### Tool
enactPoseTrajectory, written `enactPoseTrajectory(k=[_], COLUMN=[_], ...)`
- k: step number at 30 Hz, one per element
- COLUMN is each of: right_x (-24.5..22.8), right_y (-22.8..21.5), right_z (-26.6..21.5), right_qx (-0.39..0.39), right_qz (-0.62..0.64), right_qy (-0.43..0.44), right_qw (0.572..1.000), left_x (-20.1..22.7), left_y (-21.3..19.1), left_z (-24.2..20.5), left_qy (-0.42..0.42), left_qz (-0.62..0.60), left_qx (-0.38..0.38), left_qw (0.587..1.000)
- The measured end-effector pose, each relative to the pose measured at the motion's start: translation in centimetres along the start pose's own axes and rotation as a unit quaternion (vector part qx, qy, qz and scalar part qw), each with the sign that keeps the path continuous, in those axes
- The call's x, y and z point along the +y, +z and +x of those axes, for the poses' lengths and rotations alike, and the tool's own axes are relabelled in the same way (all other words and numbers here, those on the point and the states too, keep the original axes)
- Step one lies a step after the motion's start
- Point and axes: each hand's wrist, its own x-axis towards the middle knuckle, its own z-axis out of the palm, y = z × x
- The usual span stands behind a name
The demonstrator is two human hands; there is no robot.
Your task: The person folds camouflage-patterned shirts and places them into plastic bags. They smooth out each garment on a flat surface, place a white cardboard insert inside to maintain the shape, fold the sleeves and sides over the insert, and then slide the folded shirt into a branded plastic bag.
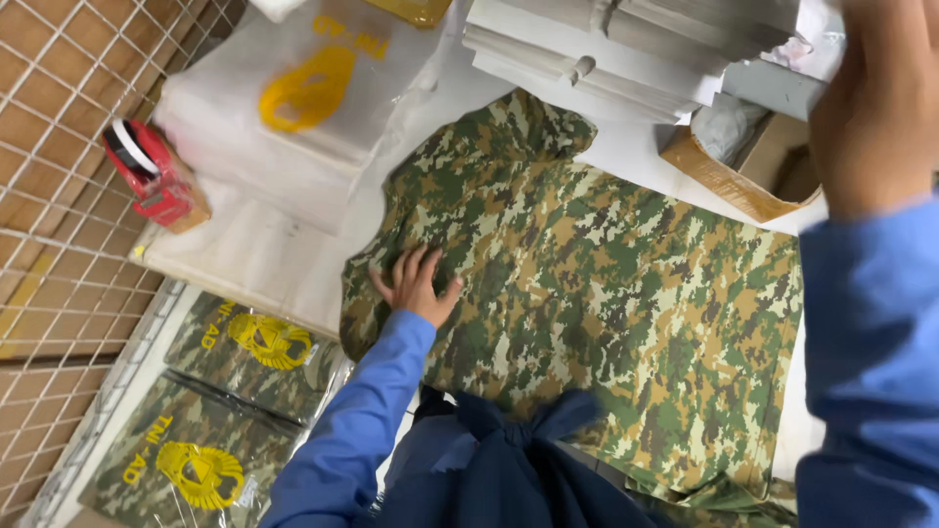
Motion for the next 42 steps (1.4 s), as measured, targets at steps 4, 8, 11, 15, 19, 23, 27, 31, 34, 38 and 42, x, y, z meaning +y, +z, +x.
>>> enactPoseTrajectory(k=[4, 8, 11, 15, 19, 23, 27, 31, 34, 38, 42], right_x=[-7.4, -11.8, -14.3, -15.0, -20.3, -24.0, -24.4, -24.0, -23.7, -23.8, -24.6], right_y=[-8.4, -7.5, -7.1, -5.6, -0.8, 7.9, 10.3, 11.1, 11.4, 11.3, 10.5], right_z=[-14.9, -33.4, -39.1, -37.5, -27.8, -23.4, -23.0, -23.8, -24.8, -26.6, -27.8], right_qx=[0.032, -0.207, -0.362, -0.299, -0.269, -0.302, -0.361, -0.373, -0.371, -0.333, -0.348], right_qz=[0.285, 0.319, 0.4, 0.369, 0.534, 0.485, 0.383, 0.316, 0.335, 0.419, 0.39], right_qy=[-0.001, -0.003, 0.059, 0.33, 0.607, 0.528, 0.476, 0.437, 0.45, 0.496, 0.497], right_qw=[0.958, 0.925, 0.84, 0.816, 0.524, 0.629, 0.705, 0.755, 0.74, 0.684, 0.693], left_x=[-0.5, -1.4, 0.1, -2.1, -6.5, -10.7, -12.7, -13.5, -13.6, -13.8, -5.8], left_y=[0.7, 0.6, 3.6, 5.1, -0.6, -5.7, -5.8, -6.2, -6.5, -6.1, -6.2], left_z=[2.0, 4.8, 4.7, 4.5, 6.7, 9.9, 12.4, 13.0, 12.8, 12.1, 6.2], left_qy=[0.035, -0.165, 0.012, 0.104, 0.166, 0.043, 0.031, -0.02, -0.026, 0.0, -0.025], left_qz=[-0.566, -0.767, -0.421, -0.453, -0.474, -0.174, -0.13, -0.246, -0.318, -0.151, 0.067], left_qx=[0.025, -0.21, -0.184, -0.103, -0.002, 0.052, 0.065, -0.02, -0.039, -0.023, 0.009], left_qw=[0.823, 0.584, 0.888, 0.88, 0.865, 0.982, 0.989, 0.969, 0.947, 0.988, 0.997])
